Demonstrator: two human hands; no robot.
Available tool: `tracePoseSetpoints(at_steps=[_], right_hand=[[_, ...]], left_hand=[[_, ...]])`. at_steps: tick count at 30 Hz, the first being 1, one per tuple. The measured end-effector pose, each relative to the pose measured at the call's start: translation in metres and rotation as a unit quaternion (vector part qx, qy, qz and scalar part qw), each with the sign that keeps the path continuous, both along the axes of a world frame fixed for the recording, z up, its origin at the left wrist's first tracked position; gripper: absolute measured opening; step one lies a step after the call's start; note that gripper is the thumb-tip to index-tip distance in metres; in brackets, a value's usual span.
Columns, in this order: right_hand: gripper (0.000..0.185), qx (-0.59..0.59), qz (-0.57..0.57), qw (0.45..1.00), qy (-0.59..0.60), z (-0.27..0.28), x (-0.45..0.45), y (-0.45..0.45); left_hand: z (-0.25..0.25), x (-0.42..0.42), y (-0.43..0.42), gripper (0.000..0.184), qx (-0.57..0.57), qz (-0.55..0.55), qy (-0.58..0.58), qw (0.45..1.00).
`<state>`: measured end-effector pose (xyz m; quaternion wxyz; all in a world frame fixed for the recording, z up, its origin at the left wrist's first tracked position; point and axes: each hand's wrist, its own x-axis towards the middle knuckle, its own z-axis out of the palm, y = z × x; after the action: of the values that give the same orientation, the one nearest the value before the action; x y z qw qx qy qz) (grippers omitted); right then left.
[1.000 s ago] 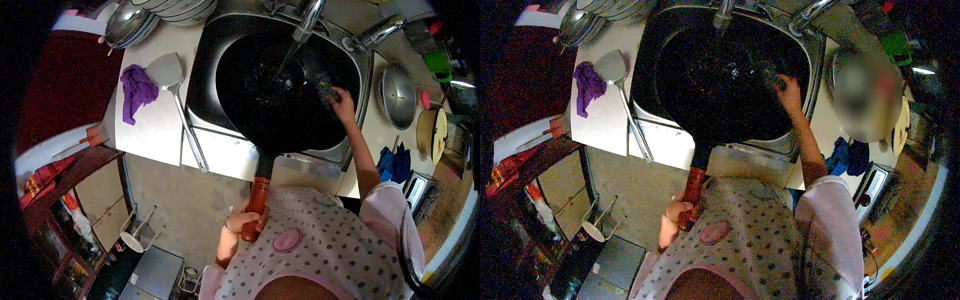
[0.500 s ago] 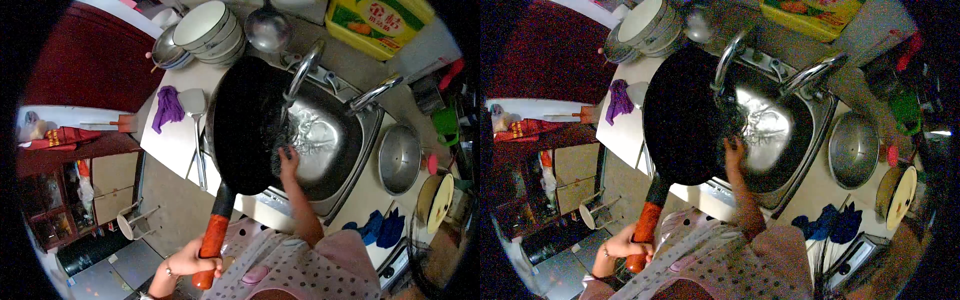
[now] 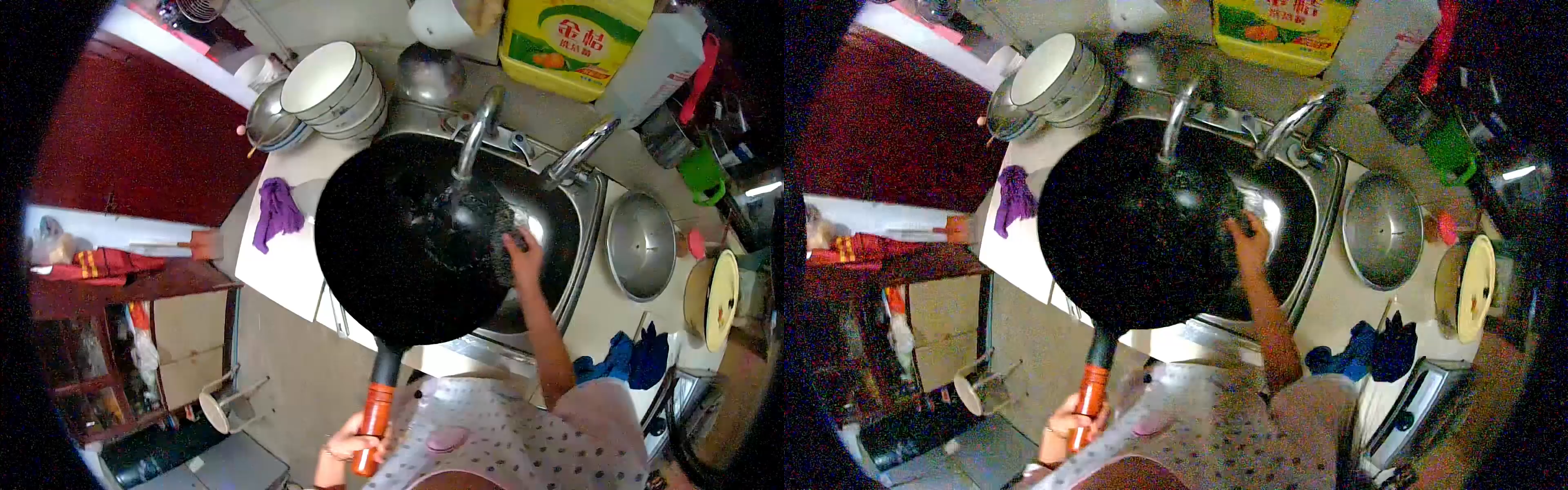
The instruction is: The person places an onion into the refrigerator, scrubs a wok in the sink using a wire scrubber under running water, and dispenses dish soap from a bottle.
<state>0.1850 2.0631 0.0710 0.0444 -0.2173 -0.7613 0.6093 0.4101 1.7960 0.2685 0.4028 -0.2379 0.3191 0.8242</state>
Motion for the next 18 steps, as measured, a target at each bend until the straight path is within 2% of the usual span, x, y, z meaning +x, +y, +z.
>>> tracePoseSetpoints(at_steps=[1,3,4,5,6,7,8,9,10,11,12,13,15,16,18], right_hand=[[0.039,0.042,0.012,0.999,0.022,0.000,-0.006,0.011],[0.033,-0.013,-0.009,0.999,0.034,-0.011,-0.016,0.025],[0.034,-0.030,0.019,0.999,0.003,-0.006,-0.019,0.030],[0.035,-0.045,0.047,0.997,-0.030,-0.003,-0.020,0.034],[0.035,-0.035,0.040,0.998,-0.031,-0.001,-0.020,0.033],[0.033,-0.075,0.035,0.996,-0.037,0.001,-0.022,0.031],[0.031,-0.116,0.031,0.992,-0.045,0.001,-0.024,0.030],[0.031,-0.098,0.018,0.994,-0.047,0.001,-0.023,0.034],[0.031,0.085,0.056,0.994,0.046,0.007,-0.030,0.032],[0.032,0.262,0.097,0.950,0.139,0.015,-0.037,0.032],[0.032,0.315,0.107,0.932,0.142,0.027,-0.042,0.035],[0.031,0.385,0.091,0.899,0.188,0.023,-0.053,0.045],[0.034,0.351,0.059,0.929,0.102,0.044,-0.072,0.042],[0.041,0.304,0.086,0.943,0.102,0.042,-0.083,0.049],[0.037,0.313,0.098,0.941,0.085,0.026,-0.108,0.056]], left_hand=[[-0.014,0.004,0.002,0.039,0.045,0.030,0.005,0.999],[-0.040,0.006,0.004,0.040,0.044,0.036,0.006,0.998],[-0.059,0.006,0.003,0.042,0.083,0.044,0.035,0.995],[-0.071,0.003,0.002,0.043,0.075,0.055,0.044,0.995],[-0.083,0.000,0.002,0.043,-0.007,0.022,0.039,0.999],[-0.096,-0.003,0.001,0.043,-0.090,-0.010,0.036,0.995],[-0.121,-0.002,-0.001,0.044,0.022,-0.023,0.052,0.998],[-0.135,0.007,-0.004,0.044,0.041,-0.033,0.049,0.997],[-0.138,0.008,-0.005,0.046,0.115,0.008,0.061,0.991],[-0.136,0.010,-0.001,0.048,0.130,0.053,0.060,0.988],[-0.131,0.009,0.004,0.050,0.145,0.097,0.060,0.983],[-0.128,0.006,0.004,0.050,0.153,0.097,0.060,0.982],[-0.126,0.003,0.006,0.053,0.176,0.089,0.062,0.978],[-0.131,0.005,0.006,0.053,0.179,0.090,0.060,0.978],[-0.143,0.015,0.006,0.053,0.144,0.067,0.084,0.984]])
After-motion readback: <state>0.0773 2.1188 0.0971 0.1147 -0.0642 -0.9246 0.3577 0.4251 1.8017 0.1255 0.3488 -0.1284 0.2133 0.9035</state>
